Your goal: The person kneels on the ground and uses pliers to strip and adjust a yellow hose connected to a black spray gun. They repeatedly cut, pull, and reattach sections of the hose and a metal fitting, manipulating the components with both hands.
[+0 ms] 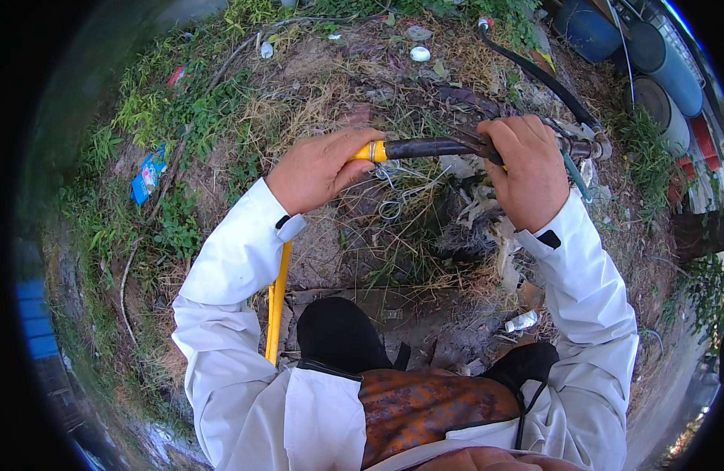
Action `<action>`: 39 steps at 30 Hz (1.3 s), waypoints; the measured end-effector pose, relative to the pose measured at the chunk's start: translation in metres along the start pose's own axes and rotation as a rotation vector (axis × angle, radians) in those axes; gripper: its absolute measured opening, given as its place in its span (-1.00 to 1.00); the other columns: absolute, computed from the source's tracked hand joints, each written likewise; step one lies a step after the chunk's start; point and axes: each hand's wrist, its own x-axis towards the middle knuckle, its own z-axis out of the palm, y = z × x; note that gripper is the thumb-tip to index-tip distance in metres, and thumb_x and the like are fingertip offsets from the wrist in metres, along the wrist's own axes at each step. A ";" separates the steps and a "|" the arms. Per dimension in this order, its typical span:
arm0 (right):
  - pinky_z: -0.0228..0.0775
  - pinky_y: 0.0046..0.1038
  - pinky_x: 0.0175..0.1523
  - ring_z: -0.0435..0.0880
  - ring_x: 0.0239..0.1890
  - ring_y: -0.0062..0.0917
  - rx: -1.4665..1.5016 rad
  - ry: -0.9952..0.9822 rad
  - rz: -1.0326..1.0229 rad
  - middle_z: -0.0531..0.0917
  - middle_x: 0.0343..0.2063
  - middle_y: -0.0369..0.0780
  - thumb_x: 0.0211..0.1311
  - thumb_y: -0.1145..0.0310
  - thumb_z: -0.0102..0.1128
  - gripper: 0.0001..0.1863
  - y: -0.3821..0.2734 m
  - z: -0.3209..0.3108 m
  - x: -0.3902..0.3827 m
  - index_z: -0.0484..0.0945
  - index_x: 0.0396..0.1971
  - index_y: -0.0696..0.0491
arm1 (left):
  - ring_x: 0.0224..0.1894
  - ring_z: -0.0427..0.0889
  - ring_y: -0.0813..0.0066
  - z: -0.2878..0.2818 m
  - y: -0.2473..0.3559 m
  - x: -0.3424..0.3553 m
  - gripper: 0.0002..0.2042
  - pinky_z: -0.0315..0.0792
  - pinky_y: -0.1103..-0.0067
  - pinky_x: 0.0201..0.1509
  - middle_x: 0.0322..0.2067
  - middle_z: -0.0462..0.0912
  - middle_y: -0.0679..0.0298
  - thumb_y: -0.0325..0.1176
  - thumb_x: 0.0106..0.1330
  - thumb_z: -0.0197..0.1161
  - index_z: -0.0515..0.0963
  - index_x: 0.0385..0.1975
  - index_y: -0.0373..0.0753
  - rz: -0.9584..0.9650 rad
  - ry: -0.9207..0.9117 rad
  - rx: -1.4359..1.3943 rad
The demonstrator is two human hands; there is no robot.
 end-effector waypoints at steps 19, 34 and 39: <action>0.33 -0.31 -0.14 0.52 -0.24 -0.33 -0.180 -0.125 -0.152 0.50 -0.40 -0.24 -0.18 0.39 0.43 -0.44 0.012 0.003 0.007 0.52 -0.04 0.03 | -0.40 0.59 0.08 0.003 0.001 0.009 -0.70 0.44 0.33 -0.35 -0.42 0.55 0.16 -0.22 0.28 0.25 0.43 -0.08 -0.19 -0.083 -0.095 0.061; 0.33 -0.32 -0.15 0.53 -0.25 -0.36 -0.237 -0.106 -0.172 0.50 -0.40 -0.26 -0.22 0.40 0.45 -0.41 0.016 0.010 0.009 0.51 -0.03 0.01 | -0.44 0.59 0.04 -0.001 -0.001 0.018 -0.65 0.44 0.31 -0.39 -0.48 0.57 0.10 -0.18 0.30 0.25 0.39 -0.04 -0.19 -0.022 -0.124 0.104; 0.34 -0.34 -0.17 0.54 -0.27 -0.37 -0.226 -0.086 -0.175 0.49 -0.41 -0.27 -0.23 0.40 0.46 -0.41 0.013 0.014 0.009 0.52 -0.04 -0.01 | -0.50 0.55 0.31 -0.009 0.024 0.013 -0.63 0.41 0.40 -0.42 -0.49 0.54 0.23 -0.24 0.31 0.24 0.36 0.05 -0.20 -0.270 -0.182 -0.171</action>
